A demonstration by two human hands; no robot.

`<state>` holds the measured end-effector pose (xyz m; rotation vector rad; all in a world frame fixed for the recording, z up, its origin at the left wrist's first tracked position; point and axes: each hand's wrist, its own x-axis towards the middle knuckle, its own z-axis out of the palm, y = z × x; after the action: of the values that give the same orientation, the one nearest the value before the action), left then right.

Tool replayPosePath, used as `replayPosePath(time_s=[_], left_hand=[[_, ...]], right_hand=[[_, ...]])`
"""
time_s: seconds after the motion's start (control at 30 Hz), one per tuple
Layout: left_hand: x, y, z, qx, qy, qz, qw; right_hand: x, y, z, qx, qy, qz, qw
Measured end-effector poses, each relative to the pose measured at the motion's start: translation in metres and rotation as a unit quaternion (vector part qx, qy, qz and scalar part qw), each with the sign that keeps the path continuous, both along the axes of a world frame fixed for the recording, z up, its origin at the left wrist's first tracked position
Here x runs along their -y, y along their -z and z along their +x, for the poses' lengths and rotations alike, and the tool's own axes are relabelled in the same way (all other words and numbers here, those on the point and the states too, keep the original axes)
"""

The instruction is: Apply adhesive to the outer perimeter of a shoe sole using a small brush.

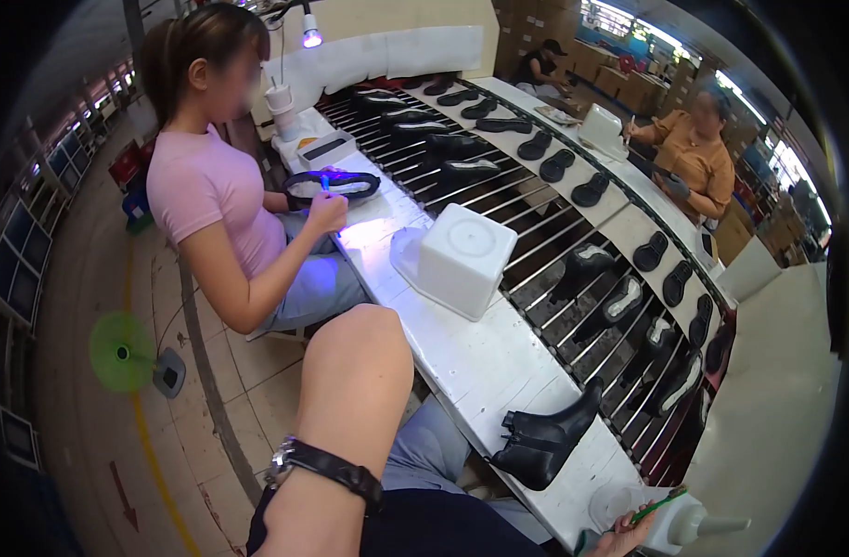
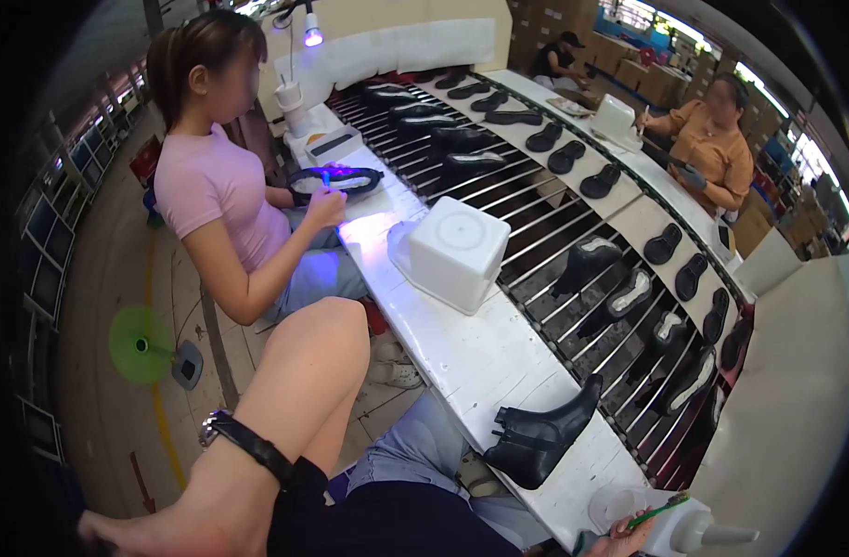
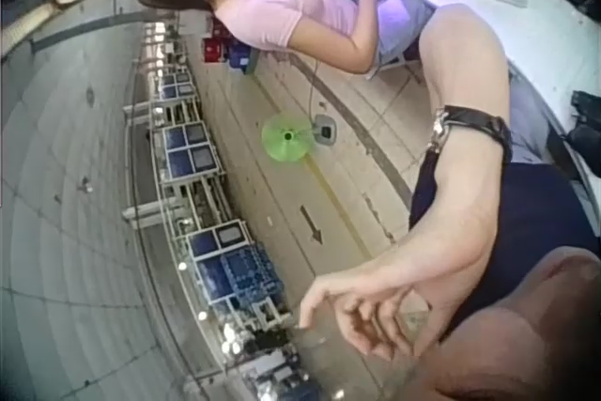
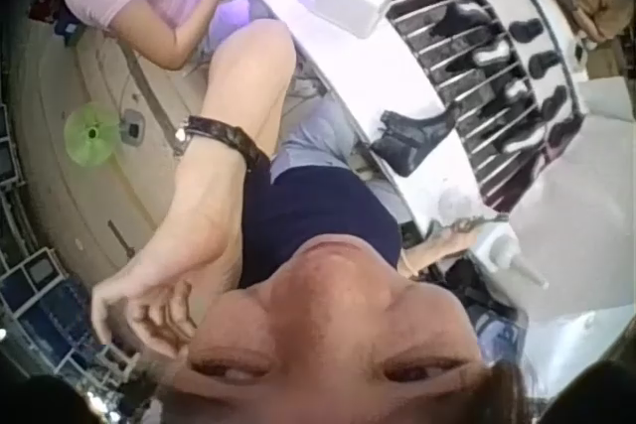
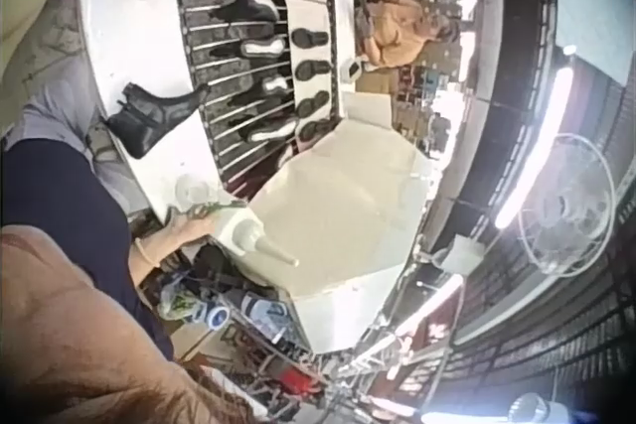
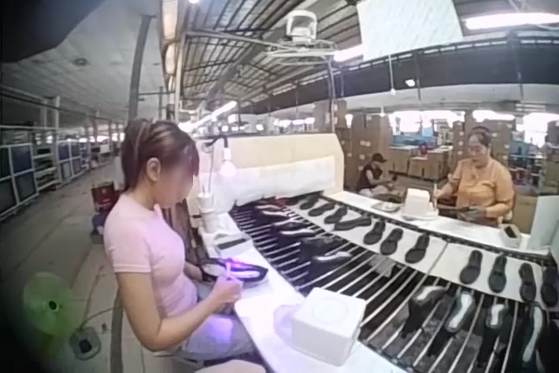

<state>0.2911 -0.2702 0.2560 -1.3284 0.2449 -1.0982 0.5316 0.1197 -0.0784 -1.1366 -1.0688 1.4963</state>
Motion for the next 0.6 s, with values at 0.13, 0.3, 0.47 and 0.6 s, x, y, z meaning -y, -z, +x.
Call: replayPosePath(time_s=[0.13, 0.3, 0.47, 0.6], left_hand=[[-0.004, 0.014, -0.01, 0.044, -0.045, 0.126, 0.99], [-0.044, 0.012, -0.036, 0.105, 0.055, 0.117, 0.986], [-0.05, 0.043, -0.039, 0.236, 0.101, -0.091, 0.962], [-0.076, 0.065, -0.053, 0.268, 0.303, -0.394, 0.825]], right_hand=[[-0.007, 0.002, 0.006, 0.001, -0.001, -0.001, 1.0], [0.003, 0.012, 0.027, 0.011, 0.01, -0.024, 1.0], [0.046, -0.035, -0.031, 0.006, -0.003, -0.048, 0.999], [0.011, 0.002, 0.046, 0.004, 0.029, -0.044, 0.999]])
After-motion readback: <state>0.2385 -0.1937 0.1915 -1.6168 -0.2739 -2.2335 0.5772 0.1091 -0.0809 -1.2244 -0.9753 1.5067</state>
